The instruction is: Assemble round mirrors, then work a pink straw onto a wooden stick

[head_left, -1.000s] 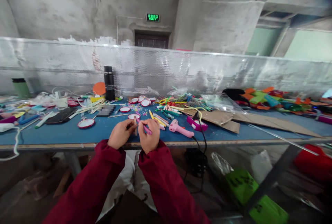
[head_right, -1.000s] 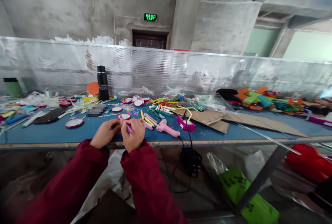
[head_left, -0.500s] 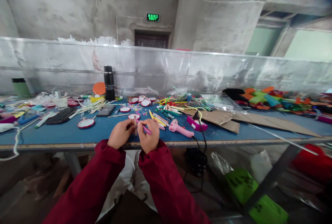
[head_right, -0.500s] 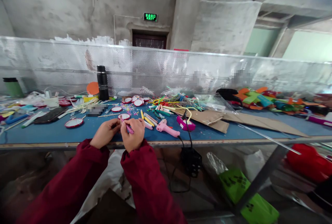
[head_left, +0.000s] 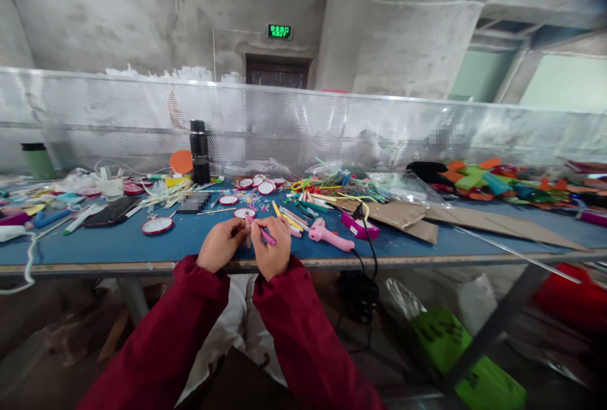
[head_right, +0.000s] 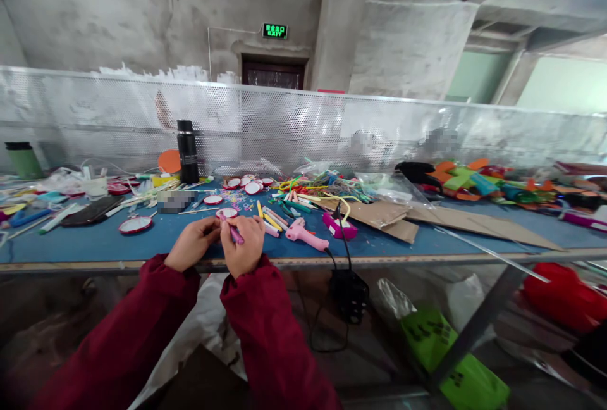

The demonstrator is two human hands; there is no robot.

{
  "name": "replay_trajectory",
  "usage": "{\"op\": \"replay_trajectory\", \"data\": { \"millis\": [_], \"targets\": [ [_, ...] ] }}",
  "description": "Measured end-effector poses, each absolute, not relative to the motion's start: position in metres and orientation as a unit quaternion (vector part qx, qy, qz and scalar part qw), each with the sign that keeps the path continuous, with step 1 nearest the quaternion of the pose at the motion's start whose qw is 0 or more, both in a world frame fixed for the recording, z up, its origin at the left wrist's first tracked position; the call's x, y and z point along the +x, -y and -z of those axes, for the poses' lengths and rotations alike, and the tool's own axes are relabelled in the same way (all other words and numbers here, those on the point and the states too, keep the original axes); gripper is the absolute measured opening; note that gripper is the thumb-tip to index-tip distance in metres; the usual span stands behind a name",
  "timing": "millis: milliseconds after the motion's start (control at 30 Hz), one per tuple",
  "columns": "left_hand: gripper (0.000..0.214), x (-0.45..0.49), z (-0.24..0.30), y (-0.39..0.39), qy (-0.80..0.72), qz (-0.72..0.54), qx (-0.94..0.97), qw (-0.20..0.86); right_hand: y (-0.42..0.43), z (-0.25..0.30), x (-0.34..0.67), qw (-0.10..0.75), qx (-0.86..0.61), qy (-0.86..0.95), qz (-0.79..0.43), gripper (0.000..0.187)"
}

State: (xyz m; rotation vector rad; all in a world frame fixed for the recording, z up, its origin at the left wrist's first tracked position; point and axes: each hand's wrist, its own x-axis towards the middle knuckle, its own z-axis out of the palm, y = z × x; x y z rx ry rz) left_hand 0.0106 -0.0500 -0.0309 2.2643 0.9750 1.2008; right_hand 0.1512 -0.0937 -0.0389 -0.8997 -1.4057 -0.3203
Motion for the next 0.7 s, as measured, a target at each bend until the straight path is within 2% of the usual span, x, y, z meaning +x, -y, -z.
{"op": "replay_trajectory", "data": {
  "millis": [700],
  "targets": [
    [0.03,0.0103,0.0322,0.0488,-0.352,-0.429,0.808,0.196,0.0938,0.0386,0.1516,0.662,-0.398,0.619,0.142,0.01]
  ]
}}
